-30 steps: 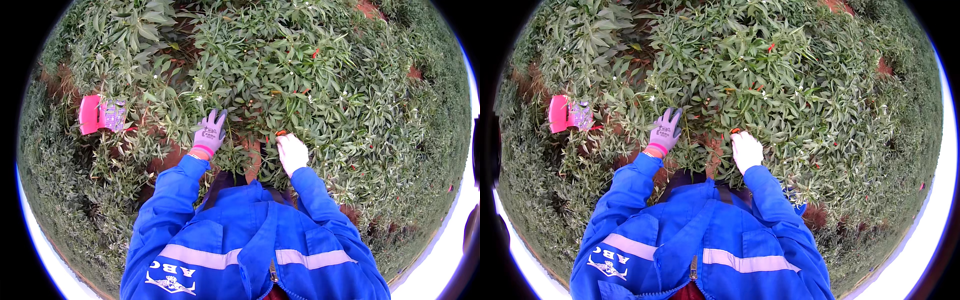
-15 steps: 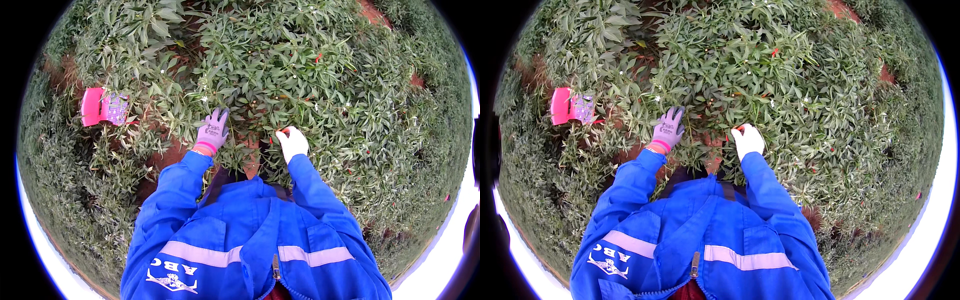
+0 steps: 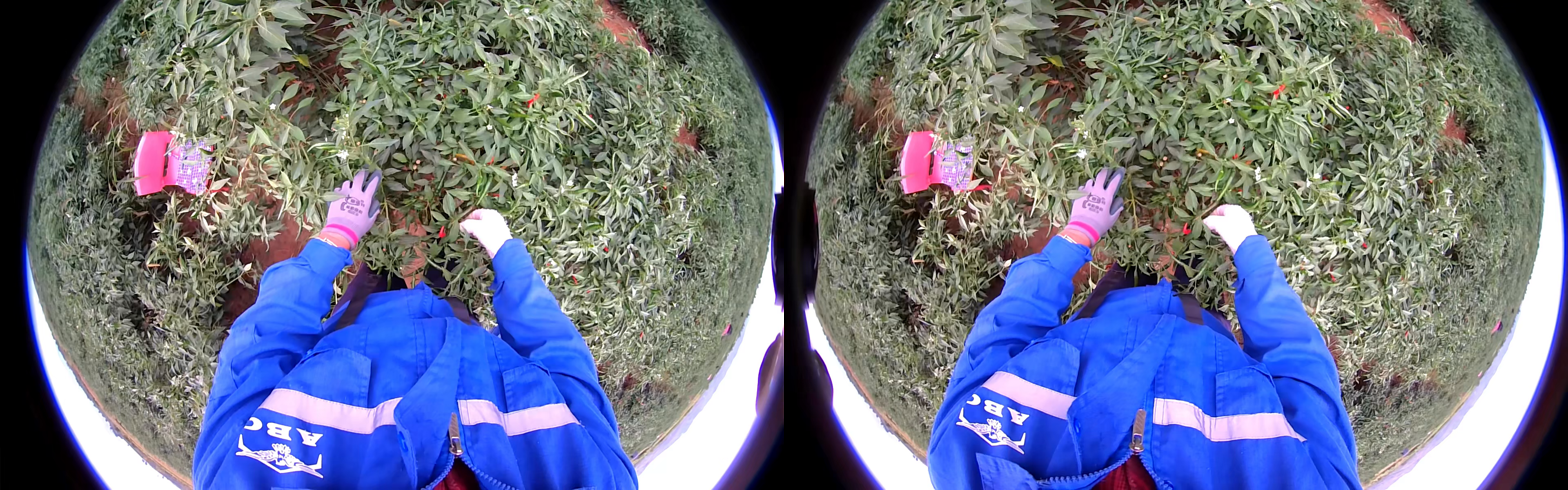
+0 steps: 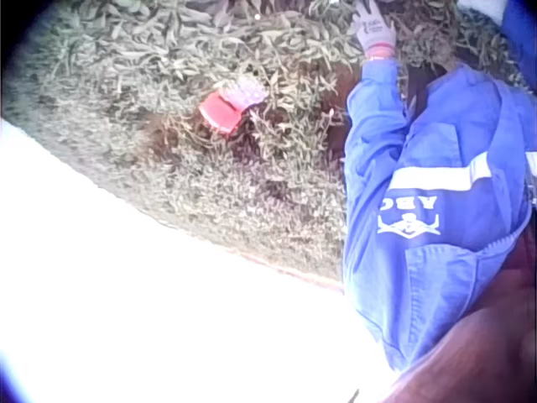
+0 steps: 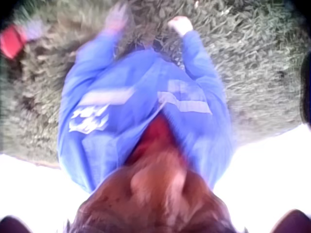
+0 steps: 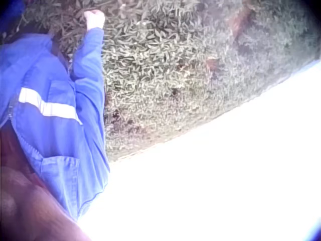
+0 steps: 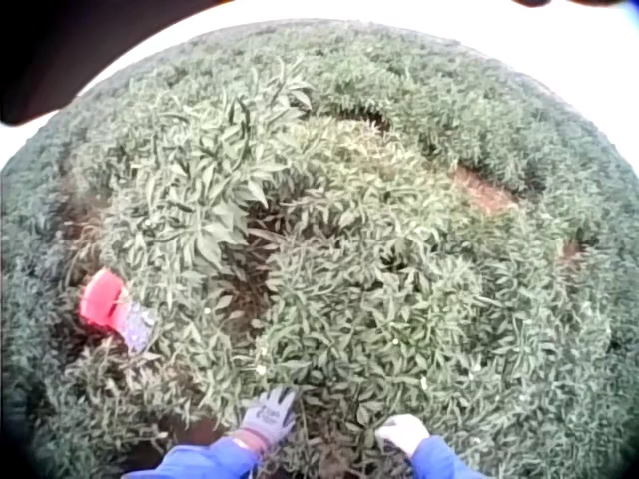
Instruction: The person picks red chili peppers from green plants in an outdoor field. They use their gloved hands to pluck the peppers and place them into a blue bucket on the ground.
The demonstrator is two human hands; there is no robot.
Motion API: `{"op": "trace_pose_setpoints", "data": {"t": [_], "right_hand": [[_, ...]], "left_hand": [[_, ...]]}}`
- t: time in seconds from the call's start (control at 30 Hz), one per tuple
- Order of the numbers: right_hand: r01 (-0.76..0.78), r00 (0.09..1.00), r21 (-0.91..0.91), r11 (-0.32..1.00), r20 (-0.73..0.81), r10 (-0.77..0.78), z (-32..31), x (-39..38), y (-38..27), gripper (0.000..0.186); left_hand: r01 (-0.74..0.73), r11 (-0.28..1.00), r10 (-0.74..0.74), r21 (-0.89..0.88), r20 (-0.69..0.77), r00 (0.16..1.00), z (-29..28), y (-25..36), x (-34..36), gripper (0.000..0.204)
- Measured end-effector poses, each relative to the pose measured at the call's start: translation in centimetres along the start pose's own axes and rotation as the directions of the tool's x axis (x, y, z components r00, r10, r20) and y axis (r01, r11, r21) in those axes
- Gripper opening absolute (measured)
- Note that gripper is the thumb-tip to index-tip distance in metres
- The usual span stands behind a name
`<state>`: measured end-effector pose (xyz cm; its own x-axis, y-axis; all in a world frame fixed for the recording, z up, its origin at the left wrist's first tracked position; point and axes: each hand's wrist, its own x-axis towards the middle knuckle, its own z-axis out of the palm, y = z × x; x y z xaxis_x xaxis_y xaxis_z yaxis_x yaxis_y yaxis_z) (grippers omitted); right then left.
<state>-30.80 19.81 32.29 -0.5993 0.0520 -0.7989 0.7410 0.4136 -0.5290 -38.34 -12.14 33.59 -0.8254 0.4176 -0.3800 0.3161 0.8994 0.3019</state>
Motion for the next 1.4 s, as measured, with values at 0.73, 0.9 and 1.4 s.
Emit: {"op": "trace_pose_setpoints", "data": {"t": [0.73, 0.9, 1.4], "right_hand": [[0.289, 0.896, -0.114, 0.951, -0.317, -0.310, 2.0, -3.5, -0.5, 0.026], [0.178, 0.976, 0.301, 0.937, -0.177, -0.128, 2.6, -7.1, -6.0, 0.019], [0.229, 0.943, -0.735, 0.638, 0.004, -0.333, 6.4, -4.9, -2.4, 0.025]], "left_hand": [[-0.012, 1.000, 0.012, 0.010, 0.011, 1.000, 0.1, -0.2, 0.3, 0.069], [0.017, 1.000, -0.017, 0.015, 0.026, 1.000, 0.3, -0.5, 0.0, 0.070], [0.018, 1.000, -0.018, -0.003, 0.005, 1.000, 0.8, -1.2, -0.3, 0.070]]}}
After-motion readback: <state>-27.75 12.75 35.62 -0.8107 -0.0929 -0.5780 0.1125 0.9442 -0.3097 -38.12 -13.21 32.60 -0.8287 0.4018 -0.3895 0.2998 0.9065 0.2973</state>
